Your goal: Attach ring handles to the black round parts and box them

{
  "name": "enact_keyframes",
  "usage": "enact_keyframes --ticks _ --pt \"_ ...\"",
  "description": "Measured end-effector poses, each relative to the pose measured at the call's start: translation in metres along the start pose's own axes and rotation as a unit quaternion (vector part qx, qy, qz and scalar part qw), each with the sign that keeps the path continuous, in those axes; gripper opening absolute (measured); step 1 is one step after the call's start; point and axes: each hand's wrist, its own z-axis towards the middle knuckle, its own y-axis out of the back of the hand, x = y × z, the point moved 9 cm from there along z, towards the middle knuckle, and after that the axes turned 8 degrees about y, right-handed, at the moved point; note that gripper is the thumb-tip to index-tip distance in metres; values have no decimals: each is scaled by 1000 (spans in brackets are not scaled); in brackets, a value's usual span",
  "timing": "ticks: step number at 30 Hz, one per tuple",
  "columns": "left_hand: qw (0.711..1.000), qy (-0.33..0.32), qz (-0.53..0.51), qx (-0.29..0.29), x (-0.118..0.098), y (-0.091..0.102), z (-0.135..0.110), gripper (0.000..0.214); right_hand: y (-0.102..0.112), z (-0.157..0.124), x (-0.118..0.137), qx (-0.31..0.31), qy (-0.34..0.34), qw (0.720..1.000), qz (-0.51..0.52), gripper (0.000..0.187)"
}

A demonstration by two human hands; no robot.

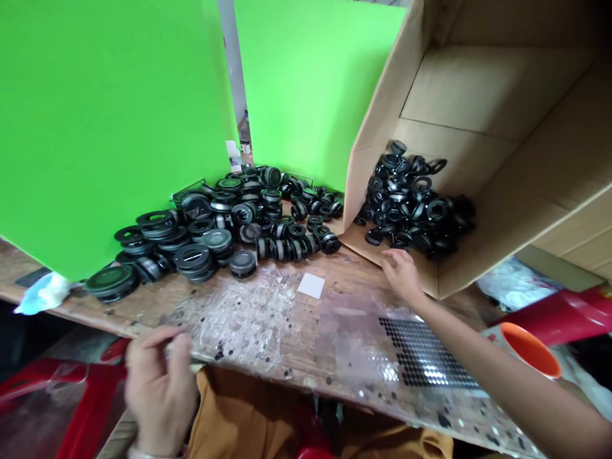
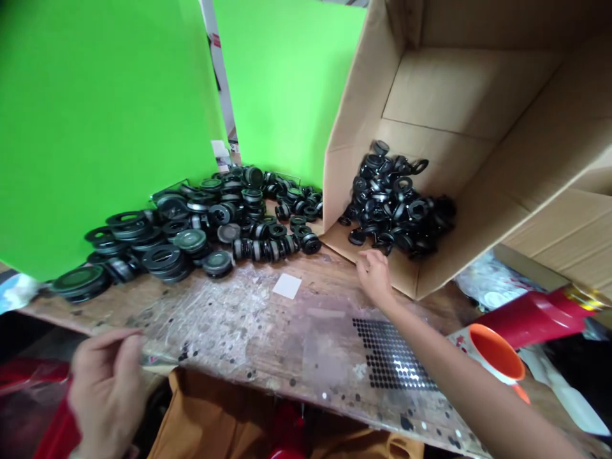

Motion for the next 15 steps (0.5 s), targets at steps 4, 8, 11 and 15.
enact_keyframes --ticks 4,8,11,15 --pt "976 -87 -62 191 -78 -83 -42 13 -7 30 -52 16 -23 995 -100 41" --pt "956 -69 -22 283 -80 -133 -73 17 -11 46 -84 43 -36 988 -146 36" --pt "949 -74 11 306 -73 -144 -81 18 -14 48 -91 54 -38 987 -143 32" --pt "948 -73 15 309 -73 -142 -81 18 -12 39 -73 48 -26 994 -93 25"
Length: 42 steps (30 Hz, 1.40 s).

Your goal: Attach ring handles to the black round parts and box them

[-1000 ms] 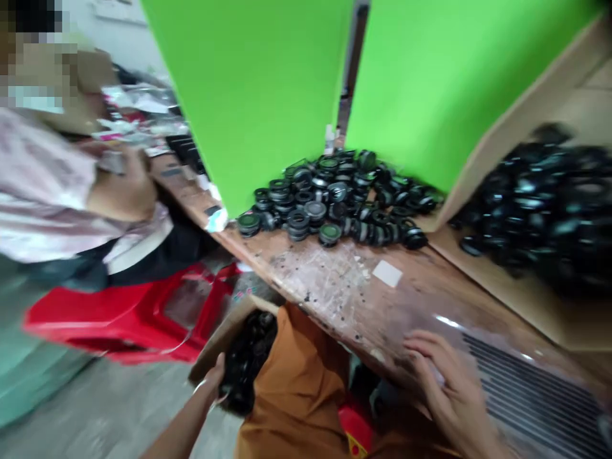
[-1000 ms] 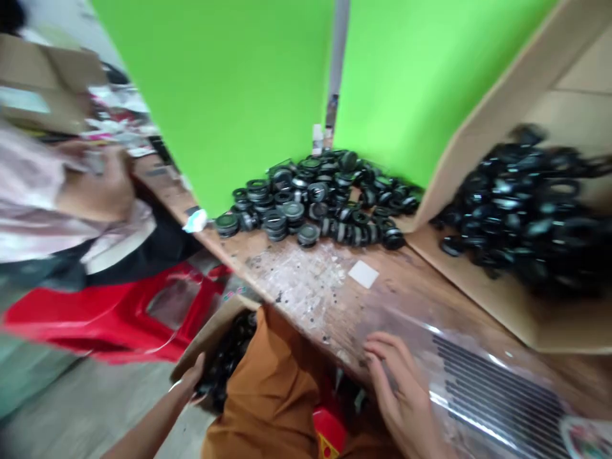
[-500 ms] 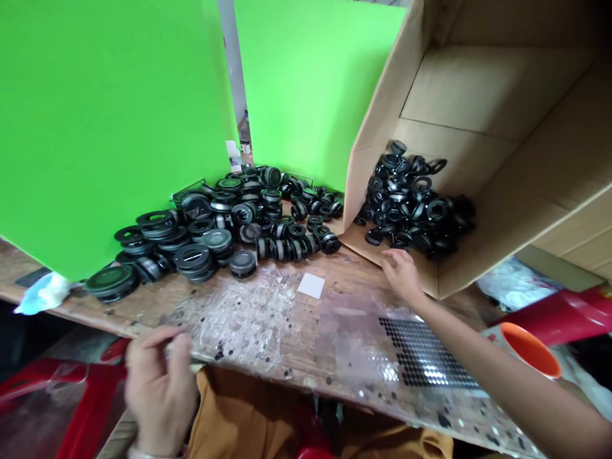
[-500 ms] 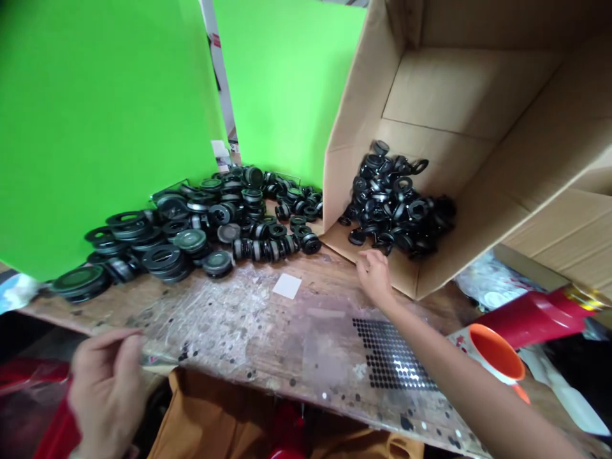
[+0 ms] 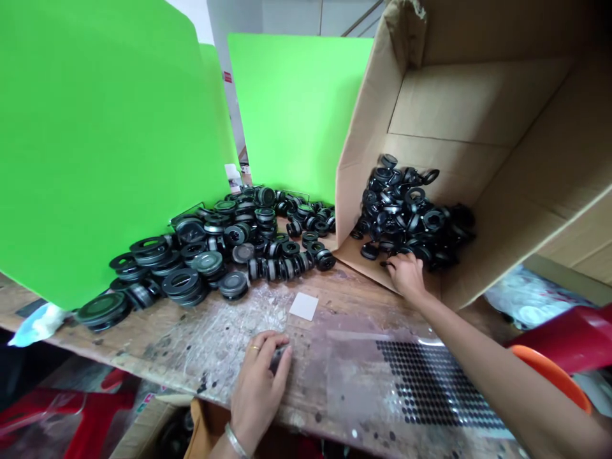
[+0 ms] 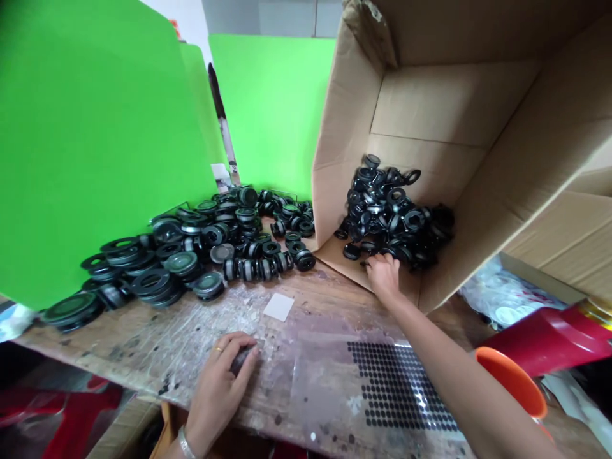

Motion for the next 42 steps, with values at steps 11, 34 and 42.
enact_keyframes --ticks 11,34,42 --pt "944 155 -268 113 1 2 -7 39 71 -132 146 96 73 890 439 19" --pt "681 347 -515 388 -61 -32 -105 43 6 -172 79 170 -8 981 94 16" --pt "673 387 -546 315 -50 -34 -100 39 -1 -163 80 219 2 975 42 13"
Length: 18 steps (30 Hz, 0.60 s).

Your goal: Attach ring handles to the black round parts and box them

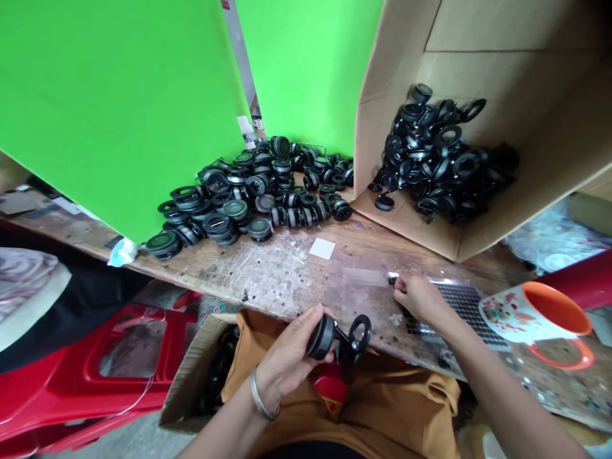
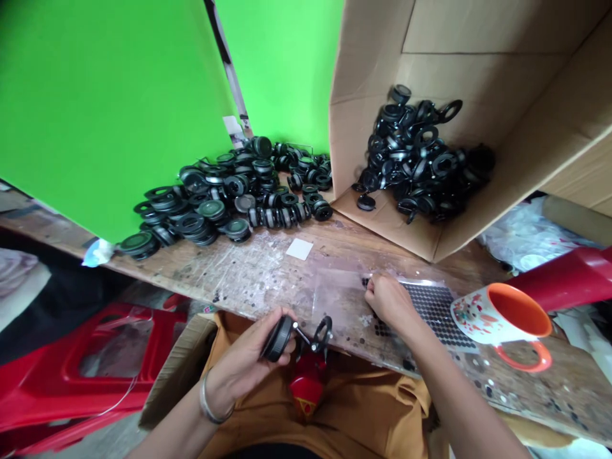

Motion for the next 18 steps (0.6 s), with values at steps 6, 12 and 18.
enact_keyframes --ticks 6,12,18 --pt "998 16 -56 -6 6 6 5 43 15 -14 25 -64 -2 998 -22 9" --pt "1000 -10 -20 -22 7 10 5 45 55 -54 122 -183 138 947 225 7" --pt "1000 -12 -5 -19 10 5 3 48 46 -59 159 -160 142 938 273 12"
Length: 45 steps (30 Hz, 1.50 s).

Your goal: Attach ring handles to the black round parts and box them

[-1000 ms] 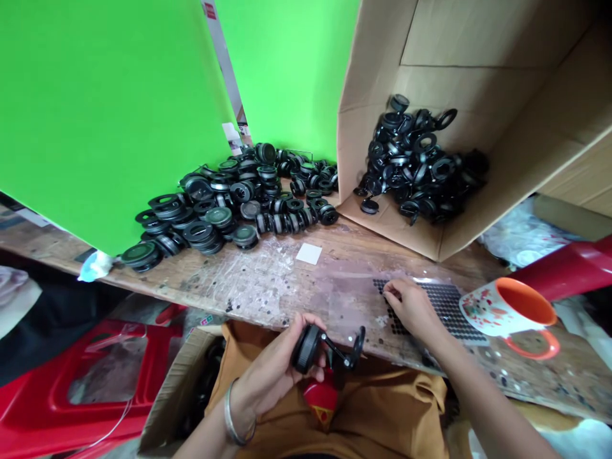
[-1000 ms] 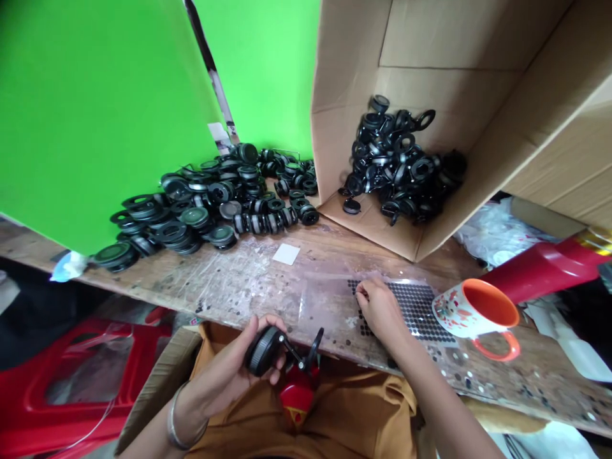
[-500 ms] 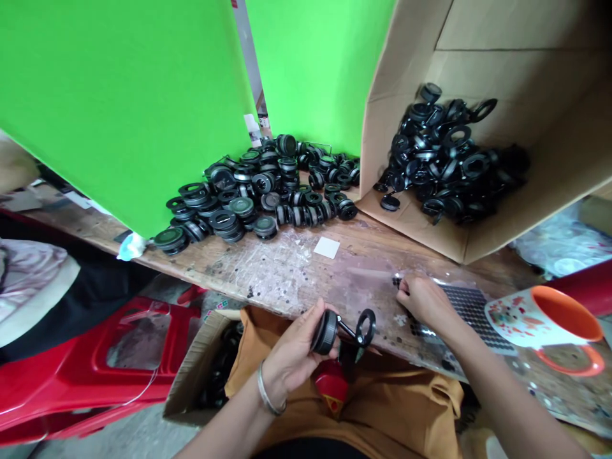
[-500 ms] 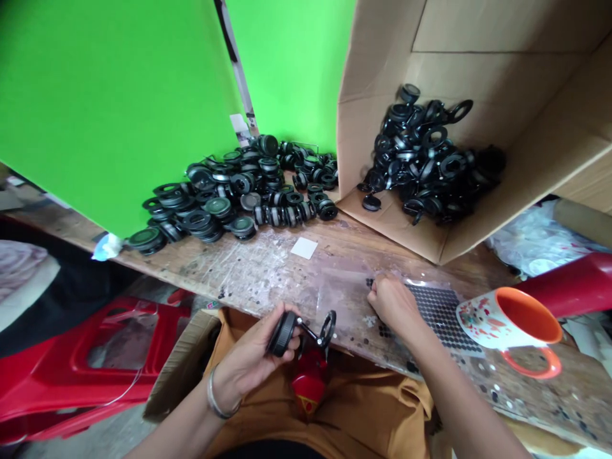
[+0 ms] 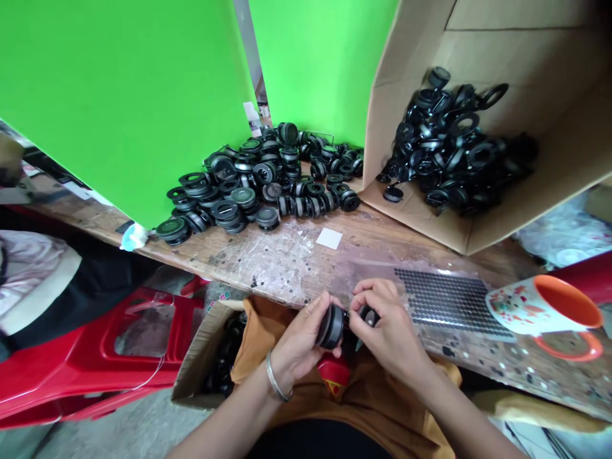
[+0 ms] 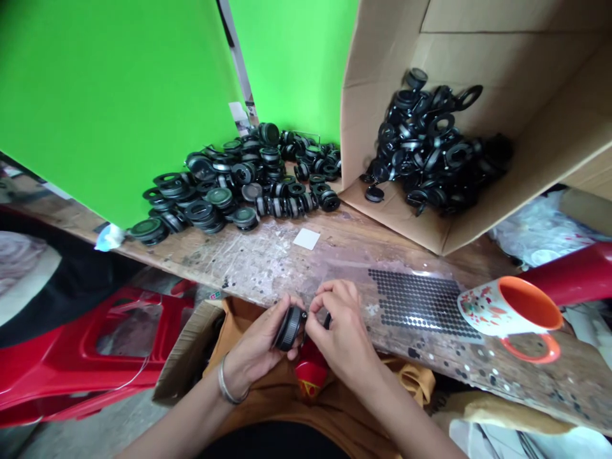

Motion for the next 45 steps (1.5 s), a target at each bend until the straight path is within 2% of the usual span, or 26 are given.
enact_keyframes --ticks 5,11,15,17,19,22,25,28,30,32,37,41,43,45 --pt "1000 -2 -3 1 1 -3 -3 47 -3 -2 1 5 11 1000 -10 12" --pt "998 20 -62 3 10 -2 -1 44 -2 -12 13 -20 70 996 -48 12" --pt "996 18 -86 -5 12 1 3 40 -7 -29 28 -26 129 988 -78 25" --pt "997 15 -74 -8 11 2 4 36 -9 -36 34 -9 146 985 -96 35" --pt "998 31 -62 -9 11 2 4 32 -7 -37 31 18 147 985 -91 38" --pt "995 71 -67 8 11 -4 4 24 20 -24 -5 -6 96 993 -70 21" --pt "991 91 -92 20 8 -10 5 23 58 -10 -75 -72 -32 983 -165 14" --pt "990 79 -118 8 2 -10 7 33 59 -2 -134 9 -115 962 -249 17" --pt "991 59 -119 5 -2 -10 9 40 54 1 -154 40 -130 954 -268 18" --pt "993 40 -112 3 -6 -10 10 43 49 3 -161 57 -135 949 -278 18" --pt "993 17 -120 -17 -12 -7 10 43 42 10 -163 90 -141 939 -301 17" --pt "993 -22 -110 -40 -17 0 7 43 43 9 -157 82 -133 932 -326 15" --pt "992 -54 -99 -57 -20 5 5 44 43 6 -142 56 -112 938 -325 13" --pt "991 -78 -88 -71 -23 9 2 43 43 3 -109 -6 -47 961 -272 11"
